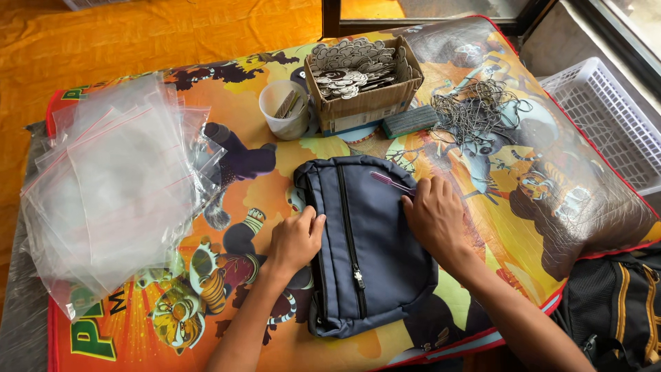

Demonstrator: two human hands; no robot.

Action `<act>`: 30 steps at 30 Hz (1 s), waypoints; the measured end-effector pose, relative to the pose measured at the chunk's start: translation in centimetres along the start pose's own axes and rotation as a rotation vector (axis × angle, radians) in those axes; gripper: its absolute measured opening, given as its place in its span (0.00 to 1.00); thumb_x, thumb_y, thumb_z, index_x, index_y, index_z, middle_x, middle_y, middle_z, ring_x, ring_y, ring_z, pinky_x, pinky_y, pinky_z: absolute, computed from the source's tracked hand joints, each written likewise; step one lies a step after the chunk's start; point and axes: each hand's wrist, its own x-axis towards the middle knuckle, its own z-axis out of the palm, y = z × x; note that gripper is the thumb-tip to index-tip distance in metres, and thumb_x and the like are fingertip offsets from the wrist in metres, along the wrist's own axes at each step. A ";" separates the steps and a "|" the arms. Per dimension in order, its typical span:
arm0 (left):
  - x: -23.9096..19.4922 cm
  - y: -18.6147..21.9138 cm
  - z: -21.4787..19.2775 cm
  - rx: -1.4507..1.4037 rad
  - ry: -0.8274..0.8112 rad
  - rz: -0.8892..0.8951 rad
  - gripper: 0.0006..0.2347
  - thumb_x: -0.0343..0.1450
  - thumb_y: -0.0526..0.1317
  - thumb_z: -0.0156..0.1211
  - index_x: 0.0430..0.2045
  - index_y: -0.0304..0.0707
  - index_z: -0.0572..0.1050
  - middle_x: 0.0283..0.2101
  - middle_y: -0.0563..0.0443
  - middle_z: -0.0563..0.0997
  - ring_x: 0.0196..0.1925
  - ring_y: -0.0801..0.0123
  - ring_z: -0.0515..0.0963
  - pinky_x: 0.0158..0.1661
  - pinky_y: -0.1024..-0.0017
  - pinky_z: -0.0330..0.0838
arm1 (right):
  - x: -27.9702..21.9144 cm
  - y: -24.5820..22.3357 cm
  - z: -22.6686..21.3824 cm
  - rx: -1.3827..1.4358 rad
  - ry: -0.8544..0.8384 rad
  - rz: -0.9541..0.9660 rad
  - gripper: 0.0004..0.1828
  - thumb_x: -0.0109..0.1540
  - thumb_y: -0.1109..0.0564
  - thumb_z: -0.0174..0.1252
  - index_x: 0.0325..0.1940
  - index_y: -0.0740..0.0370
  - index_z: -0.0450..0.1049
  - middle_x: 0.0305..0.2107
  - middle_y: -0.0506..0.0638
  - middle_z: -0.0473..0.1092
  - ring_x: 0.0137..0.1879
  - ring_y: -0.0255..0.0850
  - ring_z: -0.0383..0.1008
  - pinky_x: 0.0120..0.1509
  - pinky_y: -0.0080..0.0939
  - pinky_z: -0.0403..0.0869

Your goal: The person uses a purple toothbrush to scrub the zippers and seams of a gray and red bag, then flips it to clean the other side. Afterward, they attach a small decorative charm to the zipper pull.

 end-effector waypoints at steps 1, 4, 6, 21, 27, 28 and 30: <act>-0.1 -0.3 0.4 -0.003 -0.003 -0.005 0.15 0.76 0.48 0.50 0.20 0.42 0.67 0.19 0.40 0.77 0.28 0.38 0.82 0.31 0.48 0.76 | 0.2 -0.5 -0.7 -0.001 -0.005 -0.003 0.21 0.61 0.38 0.56 0.41 0.57 0.64 0.34 0.51 0.63 0.44 0.51 0.71 0.41 0.47 0.73; 0.1 -1.0 1.4 -0.032 0.154 0.097 0.15 0.76 0.47 0.52 0.17 0.46 0.64 0.15 0.44 0.72 0.23 0.46 0.81 0.27 0.57 0.76 | 1.5 -1.9 -2.0 0.204 -0.104 -0.083 0.25 0.64 0.34 0.52 0.41 0.59 0.65 0.31 0.53 0.64 0.40 0.56 0.74 0.39 0.54 0.74; 0.4 -1.5 1.8 -0.074 0.175 0.093 0.16 0.74 0.48 0.53 0.17 0.44 0.63 0.15 0.42 0.72 0.23 0.42 0.80 0.25 0.51 0.74 | 2.2 -3.0 -1.5 0.508 -0.112 -0.266 0.21 0.67 0.36 0.47 0.39 0.55 0.65 0.26 0.53 0.65 0.38 0.58 0.74 0.36 0.54 0.73; 1.5 -4.3 0.2 -0.608 0.002 -0.039 0.14 0.73 0.43 0.59 0.16 0.42 0.69 0.11 0.50 0.68 0.17 0.75 0.68 0.22 0.75 0.64 | 3.2 -6.3 -0.9 0.724 0.492 -0.534 0.08 0.64 0.59 0.56 0.30 0.57 0.71 0.22 0.49 0.62 0.24 0.45 0.64 0.25 0.37 0.66; 1.7 -4.7 0.3 -0.654 0.005 -0.056 0.14 0.73 0.42 0.59 0.16 0.40 0.70 0.11 0.47 0.72 0.16 0.73 0.69 0.22 0.74 0.66 | 2.2 -6.2 -0.8 0.807 0.479 -0.692 0.09 0.61 0.58 0.58 0.25 0.55 0.72 0.20 0.47 0.62 0.22 0.42 0.63 0.24 0.36 0.66; 1.7 -4.7 0.4 -0.654 0.007 -0.056 0.14 0.73 0.42 0.59 0.16 0.40 0.70 0.11 0.47 0.72 0.16 0.73 0.69 0.22 0.74 0.66 | 2.5 -6.3 -1.0 0.807 0.479 -0.693 0.09 0.61 0.58 0.58 0.25 0.55 0.72 0.20 0.47 0.62 0.22 0.42 0.63 0.24 0.36 0.66; 1.8 -4.8 0.5 -0.655 0.007 -0.058 0.13 0.73 0.41 0.59 0.16 0.40 0.70 0.11 0.47 0.72 0.16 0.73 0.69 0.22 0.74 0.66 | 3.1 -6.5 -1.4 0.673 0.527 -0.574 0.09 0.62 0.62 0.56 0.26 0.58 0.73 0.20 0.49 0.62 0.22 0.44 0.62 0.23 0.36 0.65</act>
